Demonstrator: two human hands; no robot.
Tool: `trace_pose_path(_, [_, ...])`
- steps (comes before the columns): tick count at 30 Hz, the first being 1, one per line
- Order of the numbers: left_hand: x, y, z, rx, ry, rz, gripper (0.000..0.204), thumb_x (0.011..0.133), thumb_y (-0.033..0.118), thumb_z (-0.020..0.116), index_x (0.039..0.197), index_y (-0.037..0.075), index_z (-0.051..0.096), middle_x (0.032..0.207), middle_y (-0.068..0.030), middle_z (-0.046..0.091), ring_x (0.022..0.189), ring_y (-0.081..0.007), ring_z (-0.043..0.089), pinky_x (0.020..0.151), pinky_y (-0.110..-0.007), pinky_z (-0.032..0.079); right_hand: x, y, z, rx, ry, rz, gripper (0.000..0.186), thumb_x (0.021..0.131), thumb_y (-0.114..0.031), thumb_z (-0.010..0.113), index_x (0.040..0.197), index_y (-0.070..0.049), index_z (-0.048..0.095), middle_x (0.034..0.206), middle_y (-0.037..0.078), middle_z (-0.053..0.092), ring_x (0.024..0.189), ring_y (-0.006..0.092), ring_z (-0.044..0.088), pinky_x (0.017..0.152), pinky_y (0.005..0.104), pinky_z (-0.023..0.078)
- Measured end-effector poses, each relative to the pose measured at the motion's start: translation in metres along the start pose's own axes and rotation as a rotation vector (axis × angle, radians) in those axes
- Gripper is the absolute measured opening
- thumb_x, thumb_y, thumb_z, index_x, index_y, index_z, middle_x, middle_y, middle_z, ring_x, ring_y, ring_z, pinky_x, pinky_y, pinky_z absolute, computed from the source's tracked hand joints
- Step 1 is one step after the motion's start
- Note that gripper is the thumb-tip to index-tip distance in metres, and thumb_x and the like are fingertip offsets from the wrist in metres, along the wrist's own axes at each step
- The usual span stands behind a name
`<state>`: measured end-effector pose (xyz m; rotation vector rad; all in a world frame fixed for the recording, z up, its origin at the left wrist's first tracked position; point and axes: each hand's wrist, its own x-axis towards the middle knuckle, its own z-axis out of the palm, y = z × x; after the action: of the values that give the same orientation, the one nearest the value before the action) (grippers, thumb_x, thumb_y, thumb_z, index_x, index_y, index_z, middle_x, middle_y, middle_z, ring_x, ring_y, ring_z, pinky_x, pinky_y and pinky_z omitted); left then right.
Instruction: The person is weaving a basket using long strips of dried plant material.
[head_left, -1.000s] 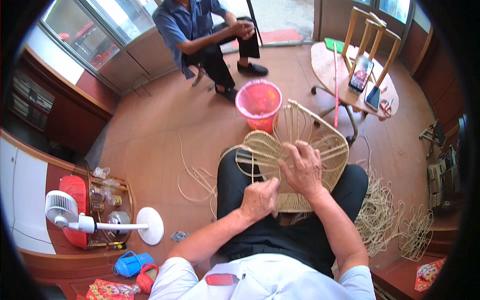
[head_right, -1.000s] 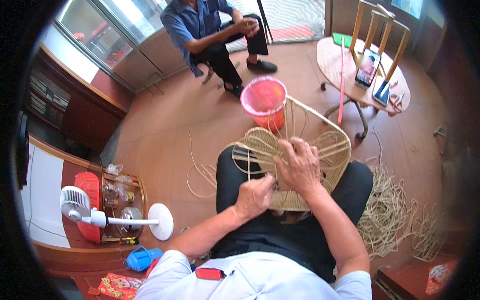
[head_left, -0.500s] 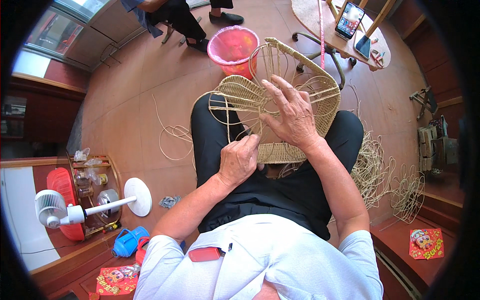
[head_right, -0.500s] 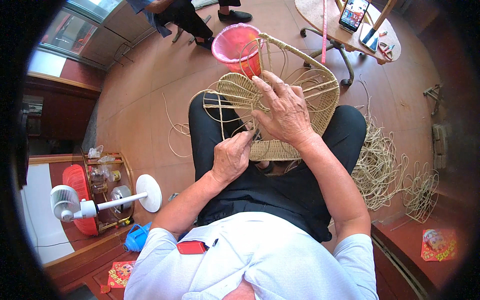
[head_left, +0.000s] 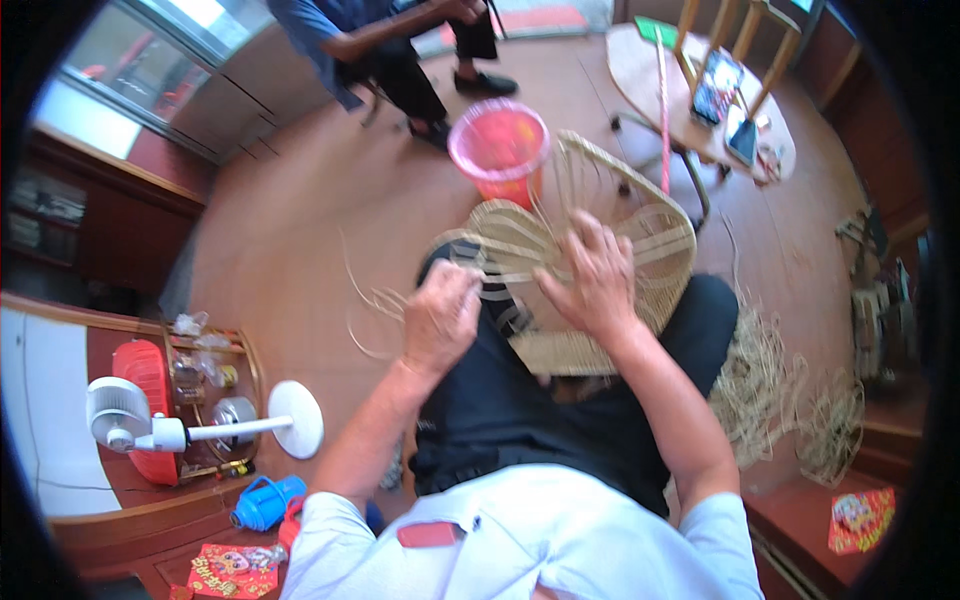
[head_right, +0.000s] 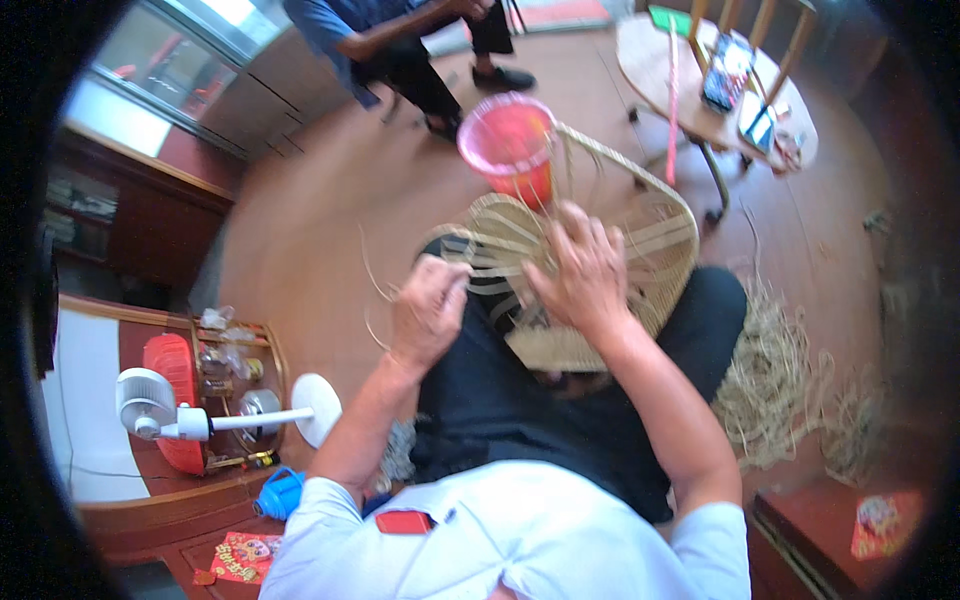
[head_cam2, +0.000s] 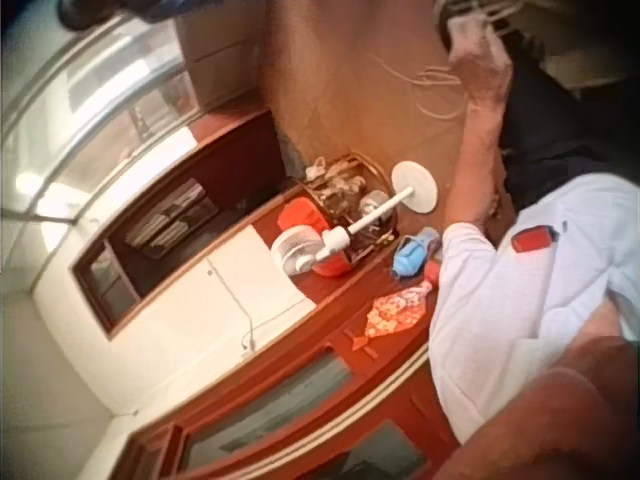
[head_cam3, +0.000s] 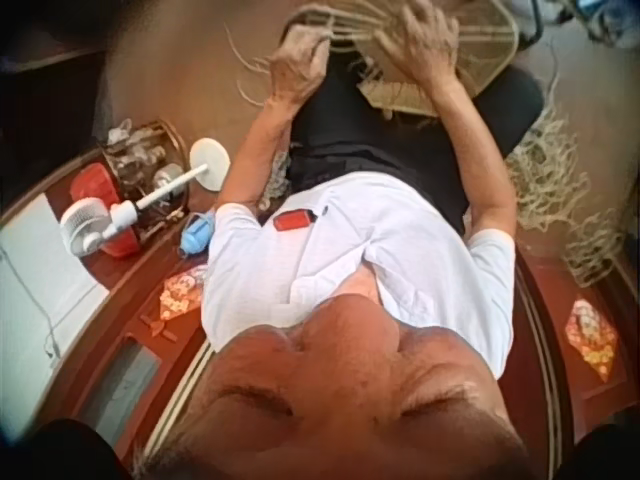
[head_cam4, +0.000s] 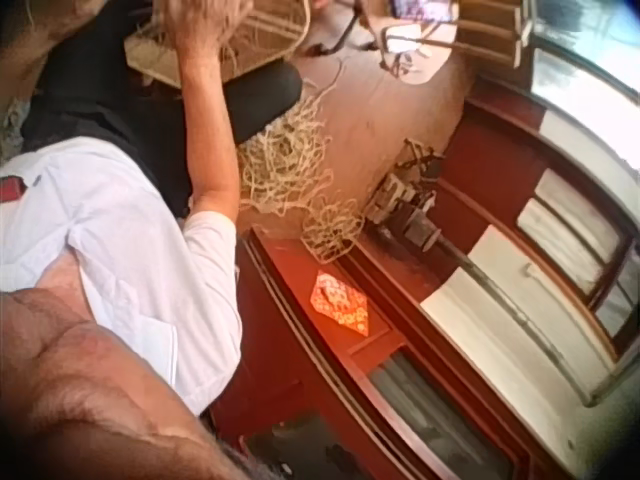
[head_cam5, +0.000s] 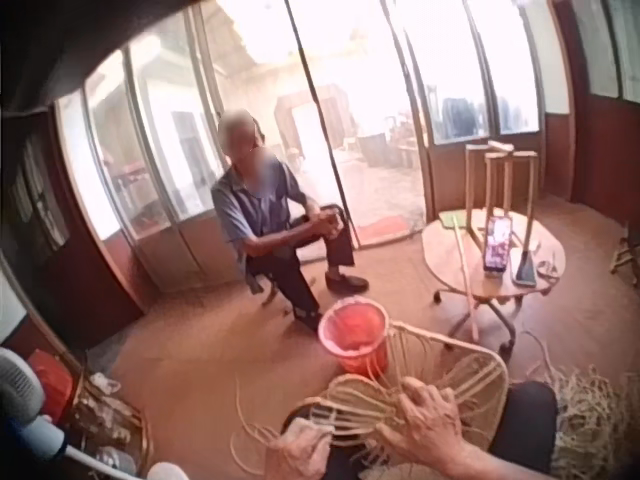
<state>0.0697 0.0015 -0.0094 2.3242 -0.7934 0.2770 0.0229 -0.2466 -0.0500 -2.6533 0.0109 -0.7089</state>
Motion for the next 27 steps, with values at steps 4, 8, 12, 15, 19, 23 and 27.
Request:
trace_pose_path(4, [0.017,-0.011,0.018,-0.052,0.084,-0.015,0.009,0.099,0.007,0.077,0.108,0.005,0.076,0.103,-0.0147,0.072,0.094,-0.0350,0.076,0.083,-0.045,0.061,-0.007,-0.002,-0.009,-0.022,-0.023,0.047,0.050,0.085,-0.043,0.089,0.119,-0.011,0.073,0.149,0.013,0.061,0.129,0.0316,0.063,0.103,0.0490,0.045])
trace_pose_path(8, [0.018,-0.012,0.020,0.087,0.095,0.068,0.009,0.097,0.007,0.077,0.105,0.006,0.074,0.101,-0.0131,0.070,0.095,-0.0335,0.074,0.082,-0.046,0.060,-0.004,-0.004,-0.008,-0.009,-0.017,0.046,0.048,0.083,-0.041,0.090,0.117,-0.012,0.073,0.145,0.011,0.062,0.124,0.0296,0.064,0.101,0.0475,0.045])
trace_pose_path(12, [0.017,-0.015,0.026,0.282,0.029,0.275,0.017,0.094,0.011,0.077,0.110,0.006,0.074,0.108,-0.0100,0.069,0.101,-0.0307,0.069,0.088,-0.044,0.058,-0.001,-0.002,-0.006,-0.004,0.003,0.037,0.048,0.082,-0.040,0.091,0.117,-0.012,0.073,0.145,0.011,0.062,0.123,0.0298,0.065,0.100,0.0473,0.045])
trace_pose_path(15, [0.013,-0.019,0.032,0.363,0.046,0.401,0.022,0.094,0.011,0.075,0.115,0.006,0.075,0.108,-0.0091,0.069,0.099,-0.0289,0.069,0.087,-0.043,0.057,-0.002,-0.001,-0.003,-0.004,0.008,0.033,0.048,0.082,-0.039,0.091,0.117,-0.012,0.073,0.145,0.011,0.062,0.123,0.0298,0.065,0.100,0.0474,0.046])
trace_pose_path(19, [0.010,-0.019,0.036,0.496,0.061,0.453,0.025,0.097,0.016,0.069,0.119,0.007,0.076,0.112,-0.0080,0.067,0.108,-0.0271,0.066,0.095,-0.042,0.052,0.001,-0.001,-0.003,0.004,0.016,0.033,0.047,0.082,-0.039,0.091,0.116,-0.012,0.073,0.144,0.011,0.062,0.122,0.0297,0.065,0.100,0.0472,0.046])
trace_pose_path(23, [0.011,-0.010,0.039,0.677,-0.007,0.412,0.025,0.099,0.020,0.067,0.119,0.009,0.076,0.114,-0.0074,0.065,0.115,-0.0261,0.063,0.101,-0.043,0.049,0.003,0.000,-0.003,0.005,0.021,0.031,0.046,0.082,-0.038,0.091,0.116,-0.012,0.073,0.144,0.011,0.063,0.122,0.0296,0.065,0.101,0.0472,0.046])
trace_pose_path(27, [0.017,-0.007,0.042,0.767,-0.026,0.377,0.016,0.098,0.022,0.067,0.109,0.011,0.073,0.113,-0.0073,0.063,0.118,-0.0261,0.061,0.104,-0.044,0.047,0.001,-0.001,-0.004,0.010,0.029,0.024,0.047,0.082,-0.040,0.091,0.116,-0.012,0.074,0.144,0.010,0.063,0.122,0.0295,0.065,0.101,0.0472,0.047])
